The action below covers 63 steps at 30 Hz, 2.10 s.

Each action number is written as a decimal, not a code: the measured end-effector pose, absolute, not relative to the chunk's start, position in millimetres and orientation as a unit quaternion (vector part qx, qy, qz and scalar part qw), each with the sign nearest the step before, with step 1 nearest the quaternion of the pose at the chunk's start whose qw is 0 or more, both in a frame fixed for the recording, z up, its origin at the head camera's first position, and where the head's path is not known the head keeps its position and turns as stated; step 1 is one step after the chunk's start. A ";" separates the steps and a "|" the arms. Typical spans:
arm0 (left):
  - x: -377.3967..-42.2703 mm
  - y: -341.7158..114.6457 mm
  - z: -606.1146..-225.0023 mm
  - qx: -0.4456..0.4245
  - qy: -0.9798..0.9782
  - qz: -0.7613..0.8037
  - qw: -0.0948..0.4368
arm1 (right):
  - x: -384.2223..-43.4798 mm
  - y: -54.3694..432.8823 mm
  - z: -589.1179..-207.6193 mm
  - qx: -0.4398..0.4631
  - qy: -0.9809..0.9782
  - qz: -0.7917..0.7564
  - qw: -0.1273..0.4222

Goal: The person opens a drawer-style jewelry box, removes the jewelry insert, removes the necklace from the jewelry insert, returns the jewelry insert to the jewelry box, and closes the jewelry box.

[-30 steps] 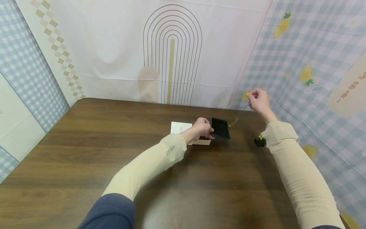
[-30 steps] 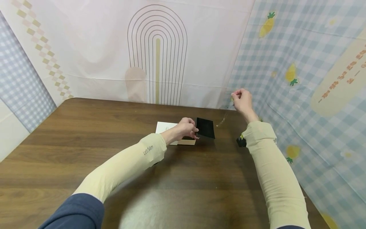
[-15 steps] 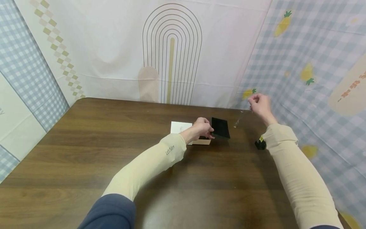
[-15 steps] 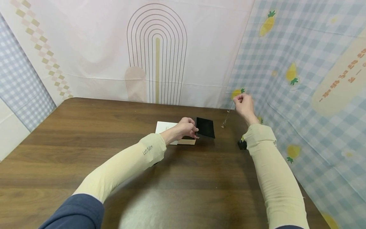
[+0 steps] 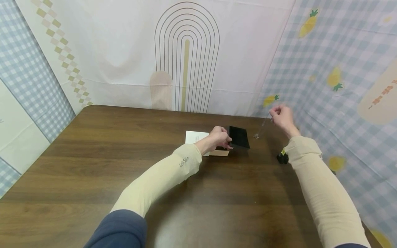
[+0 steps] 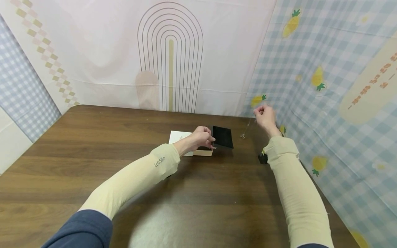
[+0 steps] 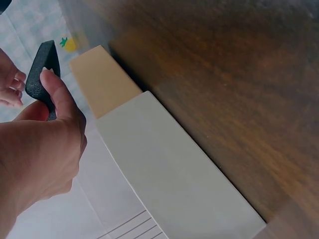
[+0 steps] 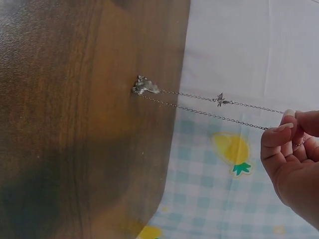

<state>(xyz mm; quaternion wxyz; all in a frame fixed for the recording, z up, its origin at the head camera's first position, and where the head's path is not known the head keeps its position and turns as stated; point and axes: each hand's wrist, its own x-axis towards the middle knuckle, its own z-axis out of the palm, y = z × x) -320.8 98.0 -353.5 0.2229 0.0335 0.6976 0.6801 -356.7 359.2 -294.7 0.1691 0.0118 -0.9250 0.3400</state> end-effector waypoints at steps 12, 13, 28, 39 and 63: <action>-320.0 97.4 -353.0 0.026 0.700 0.680 0.216 | -356.0 360.7 -306.0 0.005 -0.930 0.344 0.129; -320.2 97.7 -353.1 0.024 0.699 0.681 0.216 | -356.3 360.3 -306.8 0.002 -0.932 0.340 0.126; -320.9 96.0 -353.1 0.035 0.697 0.682 0.219 | -361.0 363.0 -320.2 0.008 -0.931 0.351 0.103; -321.8 96.5 -352.8 0.039 0.695 0.682 0.224 | -360.0 365.8 -330.5 0.009 -0.908 0.411 0.085; -323.3 96.4 -353.8 0.034 0.695 0.684 0.219 | -359.4 370.8 -351.8 -0.027 -0.935 0.351 0.051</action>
